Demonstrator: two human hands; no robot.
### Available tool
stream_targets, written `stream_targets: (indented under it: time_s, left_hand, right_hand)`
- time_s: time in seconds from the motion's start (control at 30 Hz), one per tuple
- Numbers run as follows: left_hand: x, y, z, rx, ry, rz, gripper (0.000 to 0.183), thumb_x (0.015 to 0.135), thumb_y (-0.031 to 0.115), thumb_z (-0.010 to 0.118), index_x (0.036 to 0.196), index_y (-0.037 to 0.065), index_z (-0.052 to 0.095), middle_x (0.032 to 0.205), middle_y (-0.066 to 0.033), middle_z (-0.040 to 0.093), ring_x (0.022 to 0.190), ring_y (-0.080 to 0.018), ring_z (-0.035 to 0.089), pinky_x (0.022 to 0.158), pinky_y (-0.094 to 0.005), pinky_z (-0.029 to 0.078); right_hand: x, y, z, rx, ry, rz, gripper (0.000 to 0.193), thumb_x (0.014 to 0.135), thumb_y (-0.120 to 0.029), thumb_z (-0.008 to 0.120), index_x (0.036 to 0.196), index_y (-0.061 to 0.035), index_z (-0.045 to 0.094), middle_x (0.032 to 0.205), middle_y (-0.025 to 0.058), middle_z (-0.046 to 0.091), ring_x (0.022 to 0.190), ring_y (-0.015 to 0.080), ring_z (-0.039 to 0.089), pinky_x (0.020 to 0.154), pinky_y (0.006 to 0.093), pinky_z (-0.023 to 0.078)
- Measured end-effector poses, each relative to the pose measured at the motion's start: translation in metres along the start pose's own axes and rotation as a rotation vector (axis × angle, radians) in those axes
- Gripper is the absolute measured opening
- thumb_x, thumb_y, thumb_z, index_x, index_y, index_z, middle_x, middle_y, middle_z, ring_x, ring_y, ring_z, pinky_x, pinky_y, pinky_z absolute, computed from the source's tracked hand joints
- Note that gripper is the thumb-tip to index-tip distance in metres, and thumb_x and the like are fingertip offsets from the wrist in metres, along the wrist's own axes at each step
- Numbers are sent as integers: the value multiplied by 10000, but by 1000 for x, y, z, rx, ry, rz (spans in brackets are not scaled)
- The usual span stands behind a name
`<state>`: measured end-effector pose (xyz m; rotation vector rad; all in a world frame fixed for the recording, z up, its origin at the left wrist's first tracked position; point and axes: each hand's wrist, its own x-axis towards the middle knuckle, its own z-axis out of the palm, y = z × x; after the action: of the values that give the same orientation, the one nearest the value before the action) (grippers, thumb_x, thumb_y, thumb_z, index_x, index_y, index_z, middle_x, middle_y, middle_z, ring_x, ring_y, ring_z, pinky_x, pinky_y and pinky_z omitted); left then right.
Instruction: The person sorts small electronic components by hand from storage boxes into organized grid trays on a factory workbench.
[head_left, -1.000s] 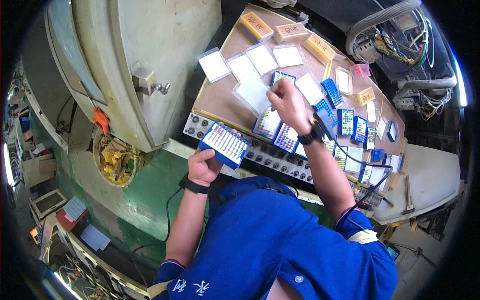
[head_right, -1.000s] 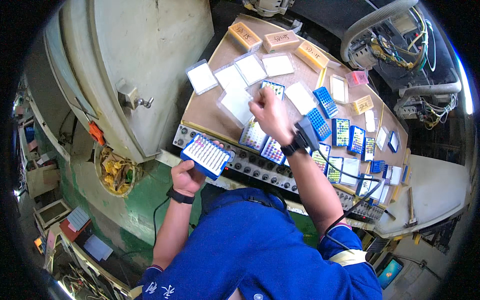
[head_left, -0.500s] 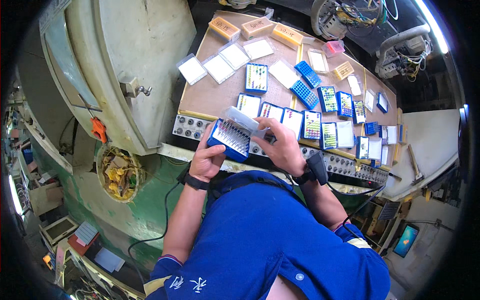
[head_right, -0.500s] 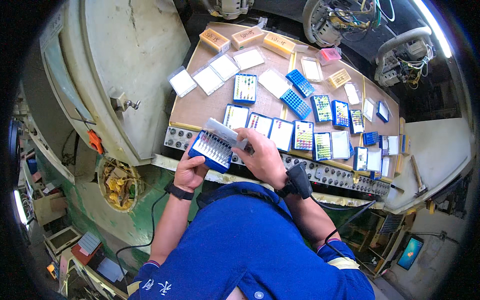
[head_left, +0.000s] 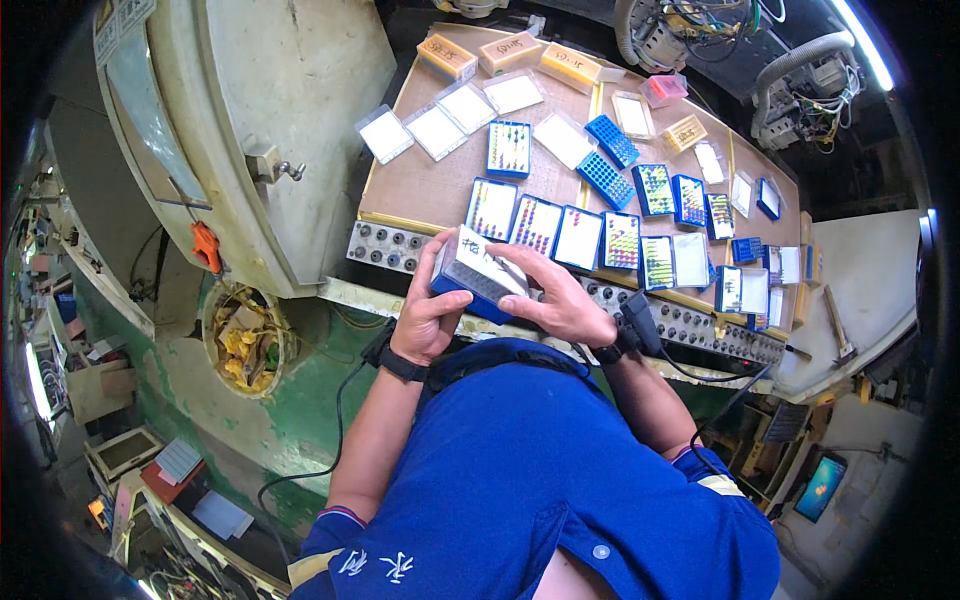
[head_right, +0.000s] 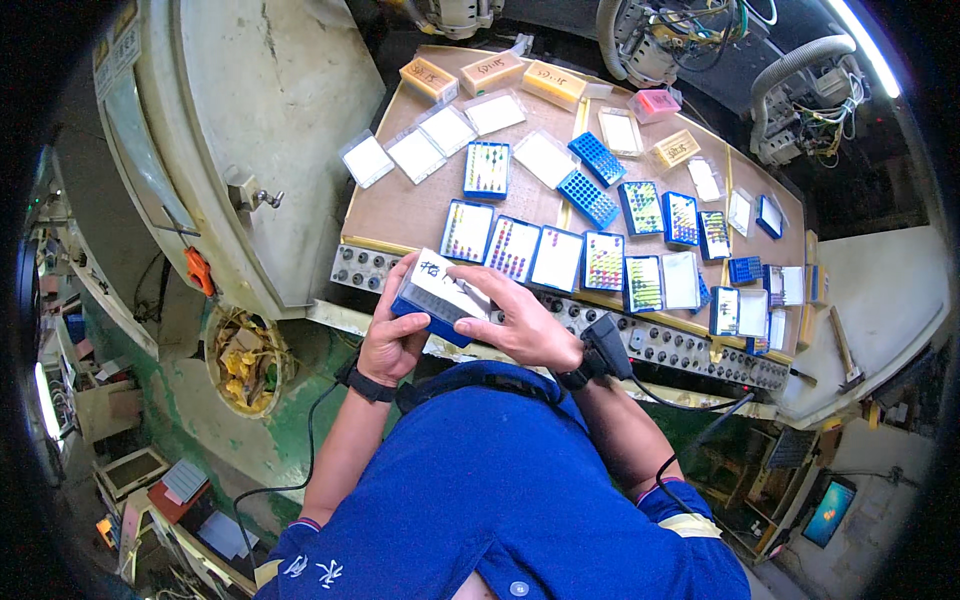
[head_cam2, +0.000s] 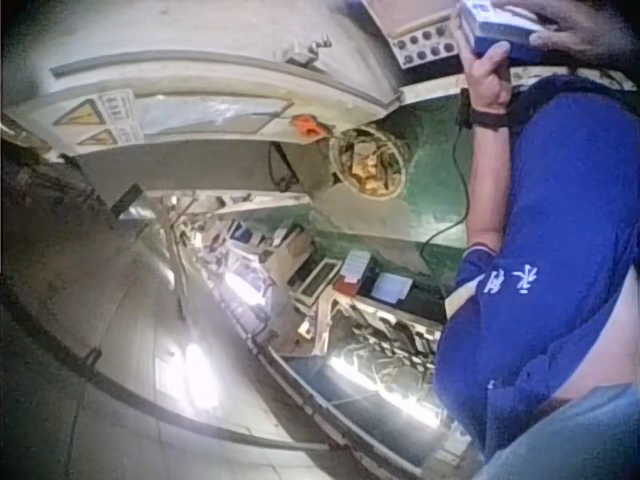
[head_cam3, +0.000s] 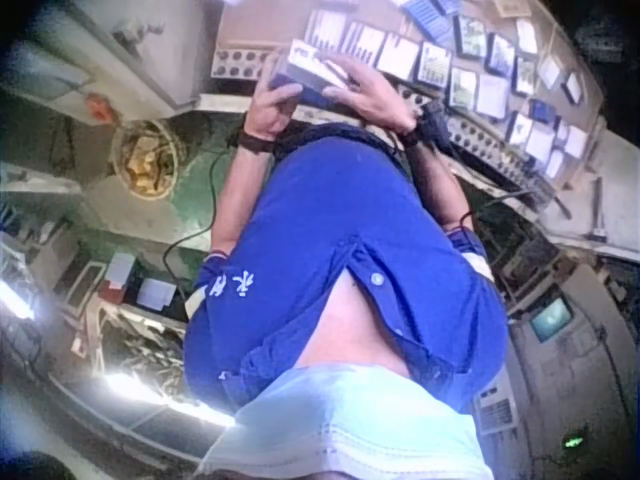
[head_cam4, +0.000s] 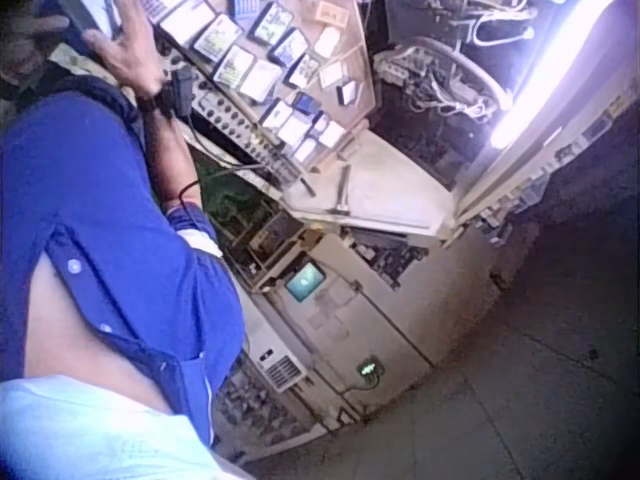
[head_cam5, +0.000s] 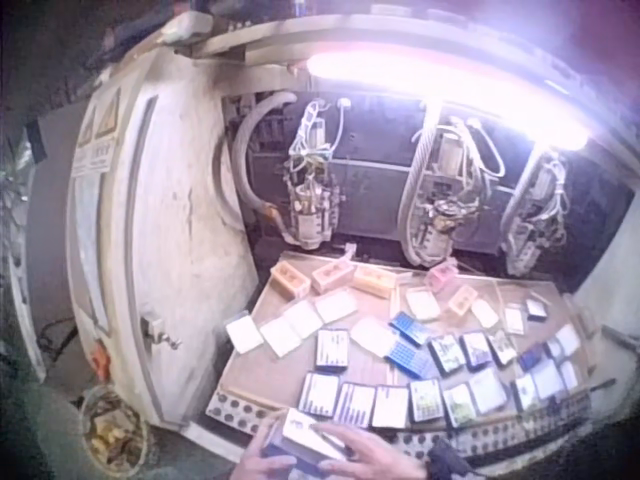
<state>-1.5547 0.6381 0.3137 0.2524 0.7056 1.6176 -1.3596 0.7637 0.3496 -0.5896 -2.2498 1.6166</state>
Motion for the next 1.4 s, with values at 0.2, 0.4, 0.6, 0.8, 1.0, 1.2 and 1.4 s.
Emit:
stream_targets:
  time_s: [0.2,0.4,0.6,0.8,1.0,1.2,1.4]
  left_hand:
    - [-6,8,16,95,19,89,983,755,-104,780,1616,76,340,1495,-123,535,1383,-242,523,1176,-373,416]
    - [-7,15,31,376,-27,230,970,782,-70,847,1604,66,351,1489,-116,540,1373,-234,527,1171,-381,416]
    - [1,14,6,321,140,-64,664,992,65,701,1594,28,422,1491,-107,553,1324,-175,557,1100,-323,466]
    - [36,24,-77,251,426,31,444,1014,94,628,1450,15,598,1262,-89,700,1105,-170,673,944,-325,546]
    - [103,76,-108,474,584,162,453,1026,177,655,1450,26,598,1223,-73,724,1038,-165,683,864,-327,538]
    - [136,86,-139,863,635,256,447,997,127,716,1411,-11,615,1157,-98,732,987,-200,660,916,-348,523]
    - [104,41,-76,1282,522,411,344,933,73,736,1254,5,634,1094,-114,675,917,-195,625,877,-331,527]
  right_hand:
    - [-1,-5,-12,92,-119,38,859,907,-358,833,1600,-59,422,1515,220,529,1410,349,517,1186,450,401]
    - [-6,-13,-3,76,-64,13,1010,784,-245,926,1621,-83,385,1528,216,506,1411,332,516,1178,446,420]
    - [-5,3,27,-268,66,83,920,766,-198,889,1581,-194,461,1412,234,500,1267,436,580,1066,480,521]
    - [-4,-2,32,-249,115,118,832,839,-224,875,1549,-87,463,1476,239,496,1312,429,571,1086,475,512]
    - [-19,20,-6,-246,170,256,411,911,-198,802,1251,-6,676,1188,186,702,1119,365,690,986,439,551]
    - [-41,47,-22,-250,267,411,459,893,-178,805,1291,-3,658,1197,216,697,1119,361,690,976,431,552]
    - [-29,68,-28,-408,448,356,529,838,-114,819,1313,-3,615,1255,214,662,1203,396,619,1058,466,492]
